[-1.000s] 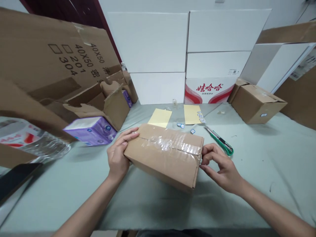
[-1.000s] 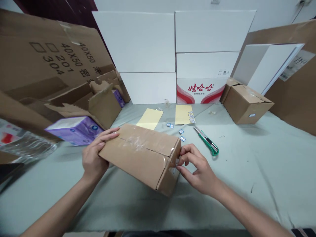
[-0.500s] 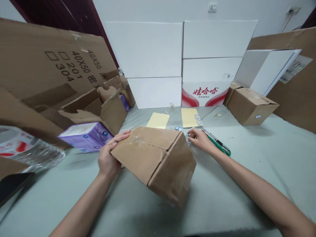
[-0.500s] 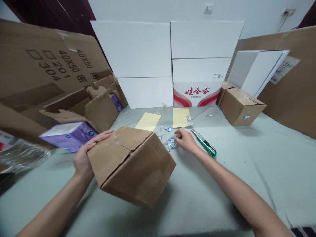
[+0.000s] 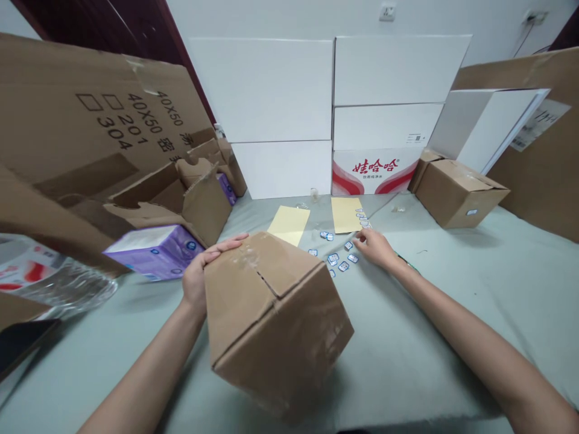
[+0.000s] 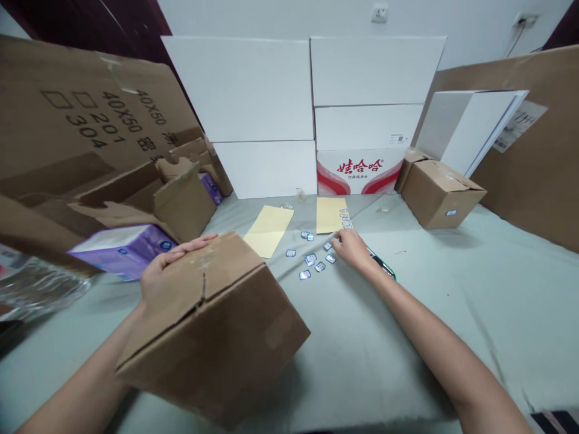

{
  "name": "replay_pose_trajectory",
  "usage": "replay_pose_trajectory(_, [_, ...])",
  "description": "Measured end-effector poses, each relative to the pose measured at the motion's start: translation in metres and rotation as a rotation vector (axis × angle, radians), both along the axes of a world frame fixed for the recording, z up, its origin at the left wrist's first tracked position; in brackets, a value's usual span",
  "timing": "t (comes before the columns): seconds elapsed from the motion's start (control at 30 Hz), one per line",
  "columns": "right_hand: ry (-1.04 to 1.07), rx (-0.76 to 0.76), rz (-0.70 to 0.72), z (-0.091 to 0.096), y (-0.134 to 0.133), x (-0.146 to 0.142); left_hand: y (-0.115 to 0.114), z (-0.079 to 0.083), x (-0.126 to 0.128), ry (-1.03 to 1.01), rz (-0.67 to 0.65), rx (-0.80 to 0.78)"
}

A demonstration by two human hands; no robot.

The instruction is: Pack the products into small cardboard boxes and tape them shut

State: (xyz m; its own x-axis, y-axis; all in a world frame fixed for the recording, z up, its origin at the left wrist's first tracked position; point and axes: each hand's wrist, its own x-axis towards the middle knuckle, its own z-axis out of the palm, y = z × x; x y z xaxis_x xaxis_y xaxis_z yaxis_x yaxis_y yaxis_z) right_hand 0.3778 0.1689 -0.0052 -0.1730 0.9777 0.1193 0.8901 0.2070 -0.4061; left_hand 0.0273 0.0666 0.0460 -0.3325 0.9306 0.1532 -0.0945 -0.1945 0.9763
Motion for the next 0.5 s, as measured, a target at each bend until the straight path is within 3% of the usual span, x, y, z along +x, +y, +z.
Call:
replay_pose_trajectory(0.13, [0.026, -0.039, 0.013, -0.004, -0.001, -0.012, 0.008, -0.004, -0.007, -0.059, -0.001, -0.043])
replay_pose_trajectory(0.23, [0.096, -0.029, 0.023, 0.003, -0.002, -0.019, 0.012, -0.006, -0.009, -0.101, 0.009, -0.046])
replay_pose_trajectory(0.37, [0.258, 0.046, 0.066, 0.032, -0.024, -0.019, 0.011, -0.006, -0.006, -0.157, 0.024, -0.040])
replay_pose_trajectory(0.5, [0.450, 0.190, 0.182, 0.077, -0.082, -0.024, 0.008, -0.004, -0.002, -0.195, 0.026, -0.035])
